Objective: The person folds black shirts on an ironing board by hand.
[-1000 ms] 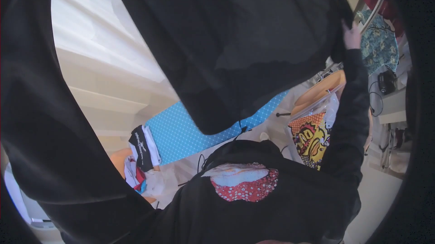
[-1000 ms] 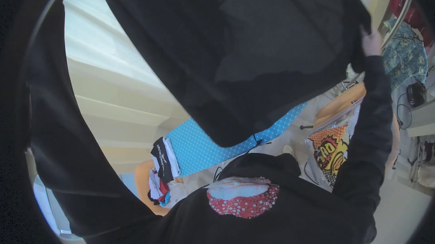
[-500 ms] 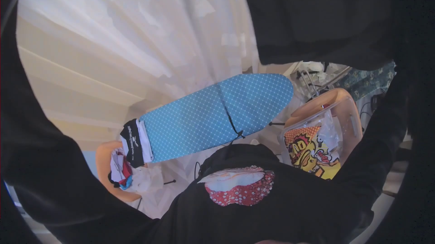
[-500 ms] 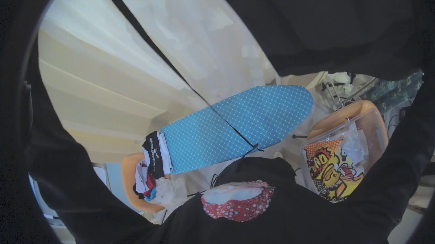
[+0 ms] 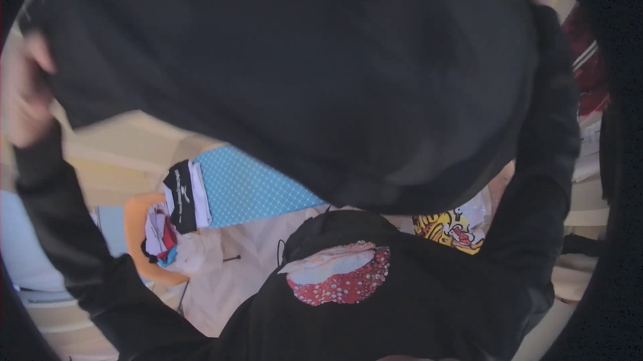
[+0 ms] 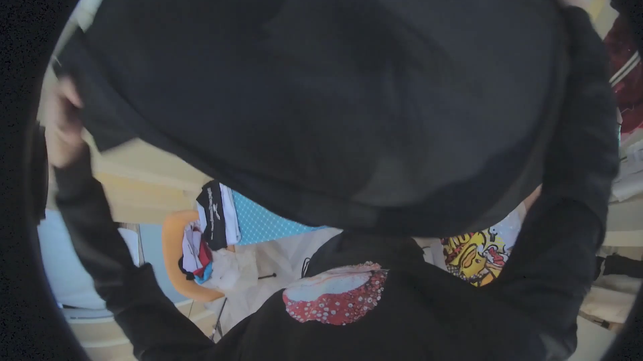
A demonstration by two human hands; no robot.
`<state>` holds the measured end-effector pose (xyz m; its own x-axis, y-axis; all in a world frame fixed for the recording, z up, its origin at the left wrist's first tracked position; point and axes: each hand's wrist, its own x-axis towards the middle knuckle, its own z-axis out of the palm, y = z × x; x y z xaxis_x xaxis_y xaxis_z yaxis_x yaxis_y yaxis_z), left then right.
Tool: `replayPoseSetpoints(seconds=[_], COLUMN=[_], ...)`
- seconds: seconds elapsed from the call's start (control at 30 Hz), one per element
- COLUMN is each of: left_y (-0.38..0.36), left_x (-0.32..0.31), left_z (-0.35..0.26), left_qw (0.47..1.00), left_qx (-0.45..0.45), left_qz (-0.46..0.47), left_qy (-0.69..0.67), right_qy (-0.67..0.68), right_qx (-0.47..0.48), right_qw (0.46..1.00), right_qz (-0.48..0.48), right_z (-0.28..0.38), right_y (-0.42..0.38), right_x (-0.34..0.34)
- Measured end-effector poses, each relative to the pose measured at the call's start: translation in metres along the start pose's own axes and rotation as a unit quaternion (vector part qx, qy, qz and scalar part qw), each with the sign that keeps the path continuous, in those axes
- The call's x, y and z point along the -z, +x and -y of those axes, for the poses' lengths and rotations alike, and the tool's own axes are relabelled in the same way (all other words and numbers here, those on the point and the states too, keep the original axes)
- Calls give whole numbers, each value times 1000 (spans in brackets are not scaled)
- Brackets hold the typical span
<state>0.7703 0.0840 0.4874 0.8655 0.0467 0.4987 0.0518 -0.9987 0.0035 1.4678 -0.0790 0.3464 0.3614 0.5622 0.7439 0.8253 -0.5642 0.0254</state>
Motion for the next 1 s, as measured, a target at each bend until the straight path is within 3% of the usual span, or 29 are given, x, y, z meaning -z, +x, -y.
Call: replayPoseSetpoints(seconds=[0.03,0.17,0.23,0.27,0.3,0.33,0.37,0.47,0.53,0.63,0.77,0.87,0.93,0.97,1.0], left_y=[-64,-272,-347,-395,-453,-511,-540,-553,-552,-549,-519,-497,-515,-518,-515], left_x=[-38,-173,-237,-265,-295,-324,-342,-349,-354,-361,-358,-359,-368,-369,-367], left_z=[-7,-20,-35,-35,-31,-38,-39,-48,-45,-39,-42,-43,-35,-33,-34], left_qw=[990,922,790,744,732,685,649,597,615,639,599,529,527,524,510], left_qx=[141,387,606,659,673,653,630,672,657,662,729,791,776,773,779], left_qz=[-9,-2,-76,-92,112,315,416,432,424,376,325,307,346,357,365], left_qy=[20,6,-47,-58,10,71,96,71,106,112,59,1,10,14,11], right_qy=[24,104,182,204,213,220,221,286,278,227,157,159,208,217,247], right_qx=[-8,-28,6,17,22,26,27,16,-141,-288,-385,-544,-733,-772,-779], right_qw=[998,962,931,919,901,881,868,861,855,837,800,721,517,458,439], right_qz=[55,253,316,336,377,419,445,419,415,407,432,398,390,385,374], right_z=[28,167,222,244,258,271,272,235,188,119,80,86,111,121,129], right_y=[-13,-112,-184,-217,-248,-282,-314,-394,-439,-510,-603,-652,-661,-664,-666], right_x=[-26,-137,-183,-196,-201,-203,-202,-179,-155,-122,-77,-55,-42,-38,-38])
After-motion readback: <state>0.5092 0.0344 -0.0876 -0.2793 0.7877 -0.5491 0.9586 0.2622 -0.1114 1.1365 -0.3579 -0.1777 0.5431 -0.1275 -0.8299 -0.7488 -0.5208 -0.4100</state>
